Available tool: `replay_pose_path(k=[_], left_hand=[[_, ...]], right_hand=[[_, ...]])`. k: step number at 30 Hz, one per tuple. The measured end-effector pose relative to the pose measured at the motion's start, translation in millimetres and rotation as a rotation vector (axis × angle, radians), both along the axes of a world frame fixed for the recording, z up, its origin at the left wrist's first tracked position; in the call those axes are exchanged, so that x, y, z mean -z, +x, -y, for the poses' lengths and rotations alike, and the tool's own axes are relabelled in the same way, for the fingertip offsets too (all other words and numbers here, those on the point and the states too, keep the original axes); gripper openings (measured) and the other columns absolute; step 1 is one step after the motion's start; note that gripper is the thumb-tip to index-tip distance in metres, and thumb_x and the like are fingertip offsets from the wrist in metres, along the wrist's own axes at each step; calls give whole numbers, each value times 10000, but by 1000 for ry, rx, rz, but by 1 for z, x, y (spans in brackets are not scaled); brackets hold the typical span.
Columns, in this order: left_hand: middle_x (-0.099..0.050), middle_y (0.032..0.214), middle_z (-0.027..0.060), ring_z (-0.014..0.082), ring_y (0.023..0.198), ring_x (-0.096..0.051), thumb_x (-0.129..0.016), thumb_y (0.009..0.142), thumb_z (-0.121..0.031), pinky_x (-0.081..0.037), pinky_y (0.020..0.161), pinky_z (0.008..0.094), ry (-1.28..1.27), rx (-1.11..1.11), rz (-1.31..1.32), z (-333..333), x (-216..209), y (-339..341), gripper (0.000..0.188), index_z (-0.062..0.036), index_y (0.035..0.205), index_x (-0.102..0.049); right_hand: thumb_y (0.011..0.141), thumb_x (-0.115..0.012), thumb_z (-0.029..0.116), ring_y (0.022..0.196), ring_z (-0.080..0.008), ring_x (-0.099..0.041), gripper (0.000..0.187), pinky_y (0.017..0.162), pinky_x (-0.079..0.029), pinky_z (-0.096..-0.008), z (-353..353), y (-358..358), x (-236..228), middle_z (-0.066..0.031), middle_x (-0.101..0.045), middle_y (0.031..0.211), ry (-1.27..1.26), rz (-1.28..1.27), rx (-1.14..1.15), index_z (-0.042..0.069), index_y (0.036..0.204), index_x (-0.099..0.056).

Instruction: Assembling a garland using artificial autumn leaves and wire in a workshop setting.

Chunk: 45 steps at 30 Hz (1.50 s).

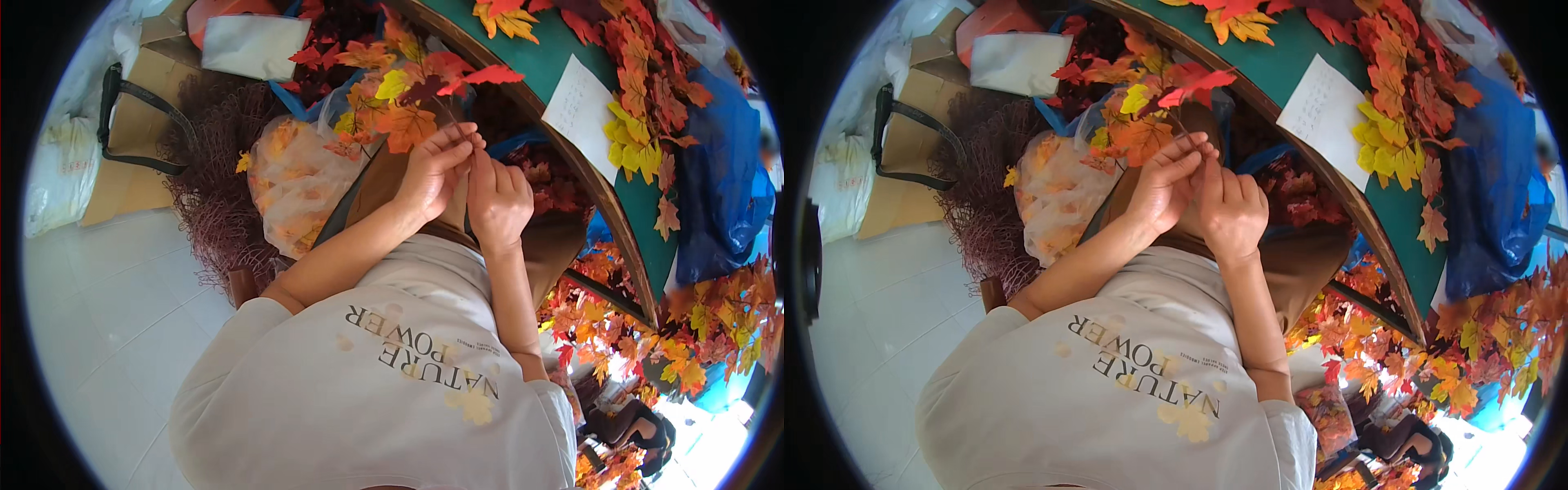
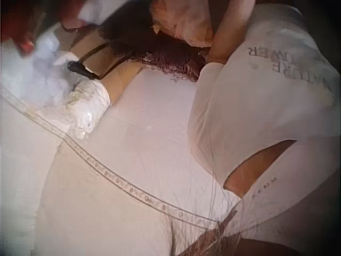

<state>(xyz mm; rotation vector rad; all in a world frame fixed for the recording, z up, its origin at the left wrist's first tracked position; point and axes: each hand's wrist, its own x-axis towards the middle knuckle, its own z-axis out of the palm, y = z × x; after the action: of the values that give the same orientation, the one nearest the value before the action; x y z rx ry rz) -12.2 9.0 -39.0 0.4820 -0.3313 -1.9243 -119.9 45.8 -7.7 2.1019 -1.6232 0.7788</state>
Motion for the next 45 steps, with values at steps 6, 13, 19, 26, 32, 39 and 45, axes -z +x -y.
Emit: replay_pose_path(k=[6,13,19,26,32,39,45], left_hand=[[-610,904,41,128,809,-598,-588,869,-90,-482,727,225,98,58,74,1,13,-5,150,-32,1007,-594],[-578,837,19,89,707,-574,-548,902,-139,-495,608,206,107,98,-111,11,24,6,219,-64,1106,-526],[-571,845,16,76,683,-547,-543,908,-149,-467,565,186,47,244,-147,14,25,3,263,-65,1155,-519],[-572,815,-7,72,668,-522,-575,889,-168,-445,557,192,130,290,-52,8,25,1,289,-71,1159,-535],[-565,808,-12,74,677,-519,-569,891,-145,-416,567,194,104,247,97,1,3,-1,304,-65,1183,-540],[-589,798,15,79,672,-557,-590,846,-82,-421,583,185,-259,262,473,-10,-27,-10,287,-14,1125,-585],[-598,782,38,104,646,-610,-635,794,-52,-434,531,190,-174,341,423,-28,-11,-17,227,16,998,-561]], right_hand=[[728,-664,135,725,-215,-573,302,620,-491,-312,-12,-5,6,-59,-609,856,45,-78,-26,25,1003,-608],[727,-684,36,819,-280,-600,269,739,-493,-362,-32,-78,-65,-107,-627,903,-152,236,3,20,984,-604],[826,-566,43,785,-318,-587,122,688,-474,-399,-67,-212,-95,-132,-627,866,-266,43,596,36,938,-613],[846,-567,122,778,-331,-591,166,689,-493,-389,-29,-294,-80,-166,-598,868,-155,-162,632,38,970,-638],[831,-571,164,768,-331,-589,143,690,-488,-388,-18,-318,-82,-152,-596,792,125,-265,681,63,890,-653],[851,-593,133,693,-167,-645,172,620,-518,-263,-91,-303,-104,-109,-679,813,-276,584,623,-10,911,-669],[829,-596,70,851,-185,-595,102,737,-539,-319,-102,-183,-86,-104,-605,928,-409,1262,188,-26,858,-574]])
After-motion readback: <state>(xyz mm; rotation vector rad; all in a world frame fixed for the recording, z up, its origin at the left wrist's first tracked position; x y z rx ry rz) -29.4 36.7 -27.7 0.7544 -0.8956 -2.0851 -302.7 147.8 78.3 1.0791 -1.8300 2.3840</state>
